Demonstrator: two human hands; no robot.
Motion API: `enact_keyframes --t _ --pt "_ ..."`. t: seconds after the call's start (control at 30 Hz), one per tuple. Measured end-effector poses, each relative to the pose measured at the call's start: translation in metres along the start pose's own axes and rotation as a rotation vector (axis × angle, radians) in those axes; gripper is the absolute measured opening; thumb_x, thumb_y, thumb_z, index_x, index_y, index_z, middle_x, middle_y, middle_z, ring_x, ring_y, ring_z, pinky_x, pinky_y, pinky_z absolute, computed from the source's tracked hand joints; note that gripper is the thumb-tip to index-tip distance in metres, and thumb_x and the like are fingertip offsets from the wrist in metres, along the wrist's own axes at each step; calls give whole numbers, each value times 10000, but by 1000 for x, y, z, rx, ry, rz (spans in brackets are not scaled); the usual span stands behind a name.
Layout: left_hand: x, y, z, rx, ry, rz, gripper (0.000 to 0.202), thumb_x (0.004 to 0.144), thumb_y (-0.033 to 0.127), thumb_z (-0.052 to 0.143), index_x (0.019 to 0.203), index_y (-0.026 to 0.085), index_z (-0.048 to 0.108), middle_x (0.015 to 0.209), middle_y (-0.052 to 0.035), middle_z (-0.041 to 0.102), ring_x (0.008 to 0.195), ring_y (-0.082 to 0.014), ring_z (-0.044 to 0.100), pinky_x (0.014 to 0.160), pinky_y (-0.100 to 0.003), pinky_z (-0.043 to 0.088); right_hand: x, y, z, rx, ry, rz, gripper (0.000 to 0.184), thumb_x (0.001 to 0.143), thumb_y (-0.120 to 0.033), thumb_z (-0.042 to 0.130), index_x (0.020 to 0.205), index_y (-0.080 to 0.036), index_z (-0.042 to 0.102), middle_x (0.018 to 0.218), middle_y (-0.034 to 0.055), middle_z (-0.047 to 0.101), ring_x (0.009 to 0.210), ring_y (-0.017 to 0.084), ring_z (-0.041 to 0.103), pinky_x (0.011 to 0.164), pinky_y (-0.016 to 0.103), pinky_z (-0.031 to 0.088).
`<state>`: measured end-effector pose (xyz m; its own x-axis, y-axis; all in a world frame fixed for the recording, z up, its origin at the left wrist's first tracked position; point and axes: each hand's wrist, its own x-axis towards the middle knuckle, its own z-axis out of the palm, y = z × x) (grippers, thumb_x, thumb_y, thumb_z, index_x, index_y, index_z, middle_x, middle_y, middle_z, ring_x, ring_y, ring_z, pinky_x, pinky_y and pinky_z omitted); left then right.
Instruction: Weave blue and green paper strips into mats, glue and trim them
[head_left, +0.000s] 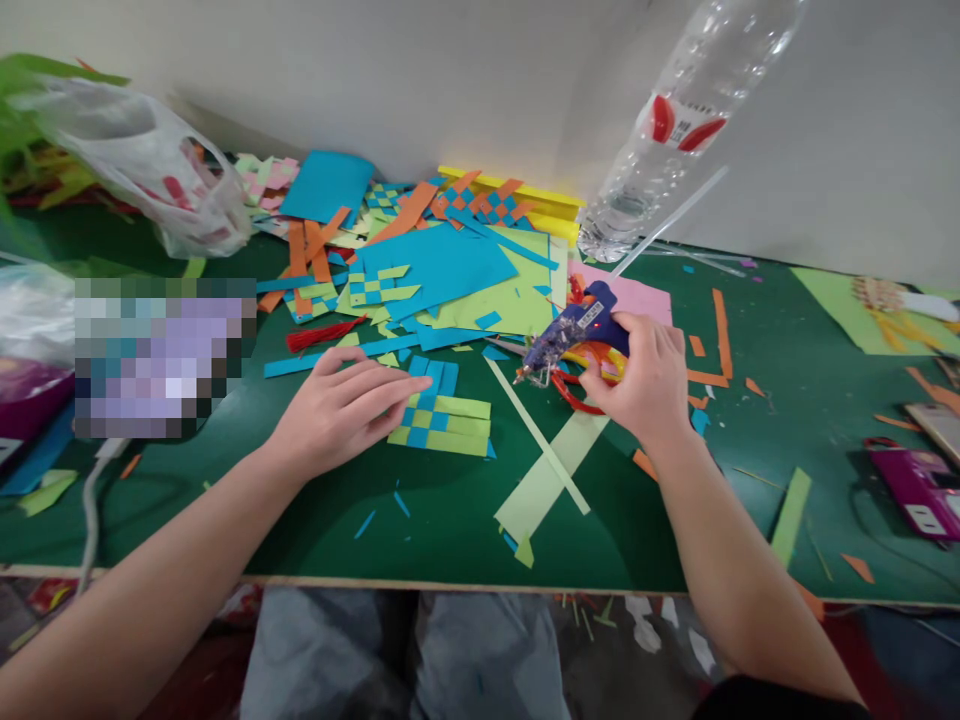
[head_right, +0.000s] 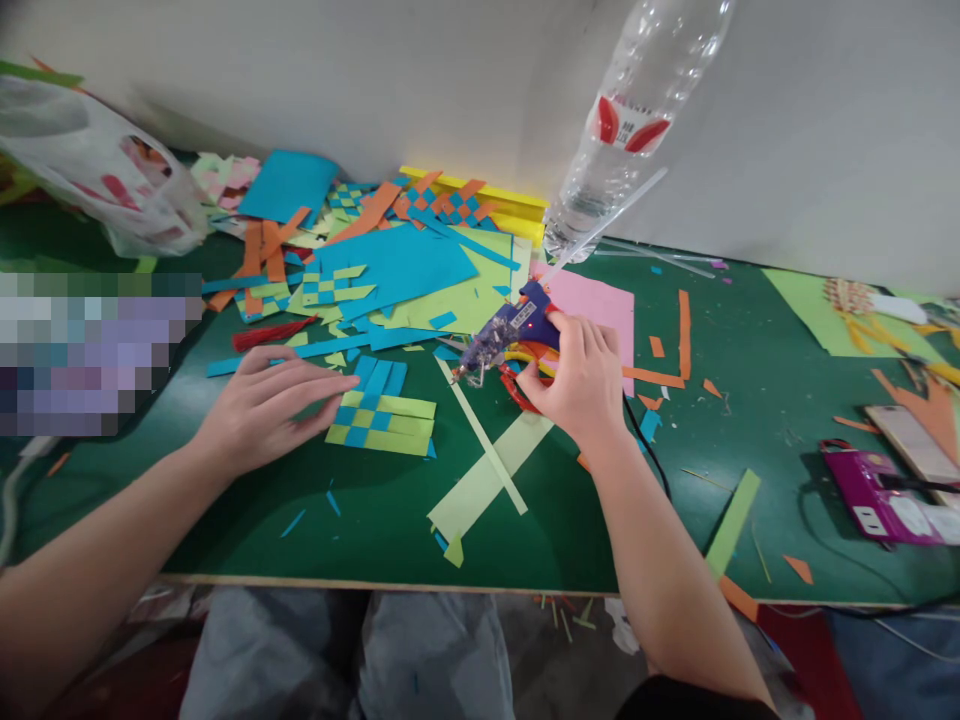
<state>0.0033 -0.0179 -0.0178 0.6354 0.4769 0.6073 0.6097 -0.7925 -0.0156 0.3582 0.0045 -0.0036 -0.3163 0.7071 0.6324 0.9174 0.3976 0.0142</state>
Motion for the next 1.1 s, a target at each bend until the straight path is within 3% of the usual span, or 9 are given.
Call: enact_keyframes --t 0.33,0.5,0.57,0.7,1.1 --pt "1 0 0 34 -17 5 244 846 133 619 1063 244 611 951 -2 734 786 -146 687 846 -356 451 -1 21 6 -42 6 81 502 728 -300 580 1185 -145 442 1019 137 621 937 312 608 829 465 458" --pt "2 2 -5 5 -108 -81 178 889 149 578 1036 239 626 1025 20 712 878 -135 673 920 -372 431 -2 45 10 -87 7 301 531 720 -347 591 1187 -120 478 1080 174 628 934 321 616 745 431 491" --pt "1 1 -5 4 -103 -3 195 889 133 572 1044 238 629 1021 20 714 858 -127 670 896 -369 434 -2 56 11 -116 -18 432 546 723 -358 586 1202 -119 481 1102 181 628 937 324 616 730 429 494" --pt "1 -1 -2 3 -70 20 191 873 118 586 1016 238 628 987 15 726 824 -128 673 869 -364 437 1 77 16 -163 -80 635 549 758 -386 568 1232 -126 475 1170 193 607 1027 339 595 814 458 483" --pt "0 -1 0 7 -56 32 202 840 92 616 996 221 624 960 -9 723 811 -157 679 870 -381 425 36 117 47 -193 -186 894 575 775 -414 590 1202 -39 504 1152 286 592 1064 412 589 851 522 459"
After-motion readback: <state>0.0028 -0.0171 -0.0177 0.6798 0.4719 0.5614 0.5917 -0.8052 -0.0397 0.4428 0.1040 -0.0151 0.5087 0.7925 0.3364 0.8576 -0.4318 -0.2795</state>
